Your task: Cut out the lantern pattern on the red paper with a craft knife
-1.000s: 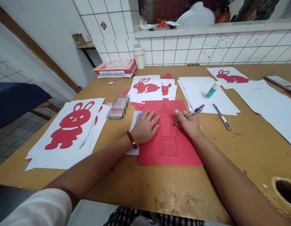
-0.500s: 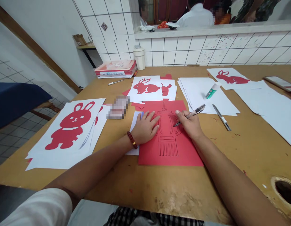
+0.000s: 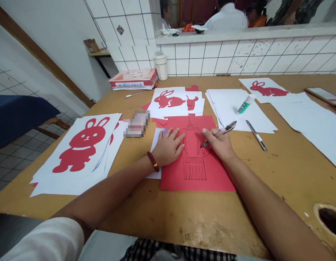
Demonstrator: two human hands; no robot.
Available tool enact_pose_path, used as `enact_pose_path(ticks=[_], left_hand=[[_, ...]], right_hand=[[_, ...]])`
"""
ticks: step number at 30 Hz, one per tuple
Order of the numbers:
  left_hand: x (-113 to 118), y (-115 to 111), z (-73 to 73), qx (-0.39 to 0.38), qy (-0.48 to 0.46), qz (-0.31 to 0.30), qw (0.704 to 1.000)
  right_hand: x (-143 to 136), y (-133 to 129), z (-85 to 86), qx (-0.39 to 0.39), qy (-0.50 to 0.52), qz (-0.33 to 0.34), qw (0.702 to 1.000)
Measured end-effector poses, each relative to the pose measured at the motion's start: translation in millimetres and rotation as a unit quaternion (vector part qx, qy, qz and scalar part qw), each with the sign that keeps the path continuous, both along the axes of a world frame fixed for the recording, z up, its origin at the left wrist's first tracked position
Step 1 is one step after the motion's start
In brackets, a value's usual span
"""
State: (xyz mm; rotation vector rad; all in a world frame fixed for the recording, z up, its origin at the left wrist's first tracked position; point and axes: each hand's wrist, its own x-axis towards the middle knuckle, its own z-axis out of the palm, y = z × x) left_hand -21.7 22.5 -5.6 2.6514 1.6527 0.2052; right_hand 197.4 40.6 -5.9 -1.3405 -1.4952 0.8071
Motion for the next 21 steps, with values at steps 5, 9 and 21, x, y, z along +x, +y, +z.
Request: enact_pose_path(ticks=[5, 9, 21], left_hand=[[0.4, 0.4, -2.8, 0.01, -0.005, 0.001, 1.0], [0.2, 0.2, -2.9, 0.009, -0.005, 0.002, 1.0], [0.7, 0.1, -1.6, 0.004, -0.004, 0.0, 1.0]], right_hand=[[0.1, -1.4, 0.0, 0.011, -0.01, 0.008, 1.0], [0.3, -0.9, -1.3, 0.009, 0.005, 0.016, 1.0], [-0.1, -1.9, -0.7, 0.001, 0.015, 0.026, 1.0]])
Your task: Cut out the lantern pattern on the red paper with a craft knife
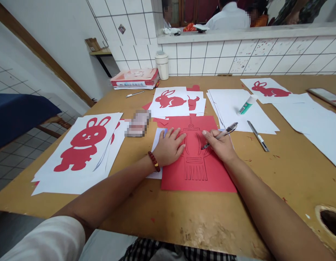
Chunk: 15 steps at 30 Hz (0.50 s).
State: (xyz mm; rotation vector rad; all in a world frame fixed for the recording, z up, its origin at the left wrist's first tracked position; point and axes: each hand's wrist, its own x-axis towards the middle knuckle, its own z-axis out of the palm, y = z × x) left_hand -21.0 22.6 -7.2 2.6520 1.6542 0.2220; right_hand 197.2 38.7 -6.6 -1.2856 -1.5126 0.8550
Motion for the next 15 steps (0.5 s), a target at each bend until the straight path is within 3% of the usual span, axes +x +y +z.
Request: enact_pose_path(ticks=[15], left_hand=[[-0.2, -0.2, 3.1, -0.015, 0.003, 0.002, 1.0]], right_hand=[[1.5, 1.3, -1.2, 0.001, 0.009, 0.017, 1.0]])
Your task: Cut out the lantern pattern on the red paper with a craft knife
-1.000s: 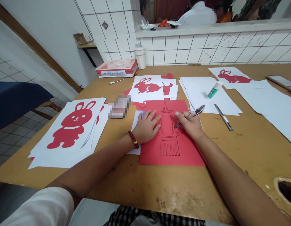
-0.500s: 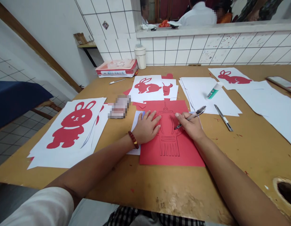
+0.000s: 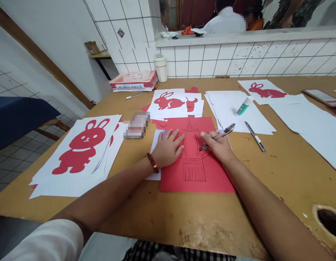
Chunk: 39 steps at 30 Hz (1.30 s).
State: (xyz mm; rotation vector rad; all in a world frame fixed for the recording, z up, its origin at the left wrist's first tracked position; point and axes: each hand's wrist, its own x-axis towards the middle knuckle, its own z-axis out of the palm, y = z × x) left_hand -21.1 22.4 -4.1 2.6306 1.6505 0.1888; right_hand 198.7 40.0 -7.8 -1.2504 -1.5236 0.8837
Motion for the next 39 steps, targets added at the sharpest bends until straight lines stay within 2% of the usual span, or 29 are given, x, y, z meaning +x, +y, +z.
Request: enact_pose_path(ticks=[13, 26, 39], left_hand=[[0.1, 0.6, -2.7, 0.012, -0.002, -0.001, 1.0], [-0.6, 1.1, -2.7, 0.013, -0.002, -0.002, 1.0], [0.4, 1.0, -1.3, 0.013, 0.0, 0.0, 1.0]], right_hand=[[0.2, -1.6, -1.4, -0.011, -0.022, 0.023, 0.999], [-1.3, -4.1, 1.3, -0.023, -0.015, 0.029, 0.999], [-3.6, -7.6, 7.8, -0.012, -0.025, 0.064, 0.998]])
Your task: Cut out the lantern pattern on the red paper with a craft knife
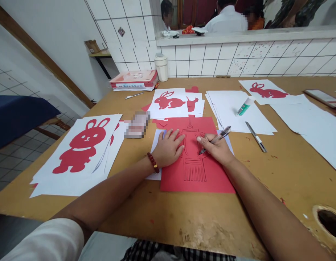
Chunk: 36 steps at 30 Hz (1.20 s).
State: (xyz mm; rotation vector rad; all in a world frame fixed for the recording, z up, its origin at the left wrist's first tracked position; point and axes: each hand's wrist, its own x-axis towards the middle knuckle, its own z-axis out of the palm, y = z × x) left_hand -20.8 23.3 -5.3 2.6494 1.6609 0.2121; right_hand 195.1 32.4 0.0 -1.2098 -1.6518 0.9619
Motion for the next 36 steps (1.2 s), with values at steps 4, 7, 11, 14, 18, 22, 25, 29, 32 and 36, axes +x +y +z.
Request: enact_pose_path(ticks=[4, 7, 11, 14, 18, 22, 25, 29, 32, 36], left_hand=[[0, 0, -1.3, -0.001, -0.002, -0.001, 1.0], [0, 0, -2.4, 0.002, -0.005, 0.0, 1.0], [0, 0, -2.0, 0.003, -0.004, 0.0, 1.0], [0, 0, -1.4, 0.0, -0.002, -0.001, 1.0], [0, 0, -1.1, 0.0, -0.001, -0.003, 1.0], [0, -1, 0.3, -0.003, 0.001, -0.003, 1.0], [0, -1, 1.6, -0.01, 0.002, -0.002, 1.0], [0, 0, 1.3, -0.01, -0.003, -0.002, 1.0], [0, 0, 0.1, -0.009, -0.005, -0.002, 1.0], [-1, 0, -1.6, -0.005, -0.005, -0.002, 1.0]], right_hand=[[0, -1, 1.1, -0.001, -0.007, 0.004, 1.0], [0, -1, 1.2, -0.001, -0.007, 0.003, 1.0], [0, -1, 2.5, -0.008, -0.014, 0.025, 1.0], [0, -1, 3.8, -0.006, -0.02, 0.031, 0.999], [1, 0, 1.8, -0.002, -0.017, 0.036, 0.999], [4, 4, -4.1, 0.007, 0.025, -0.038, 0.999], [4, 7, -6.9, 0.025, 0.043, -0.125, 0.991], [3, 8, -6.8, 0.026, 0.024, -0.136, 0.99], [3, 8, -6.5, 0.033, 0.026, -0.138, 0.99], [4, 8, -6.3, 0.038, -0.003, -0.136, 0.99]])
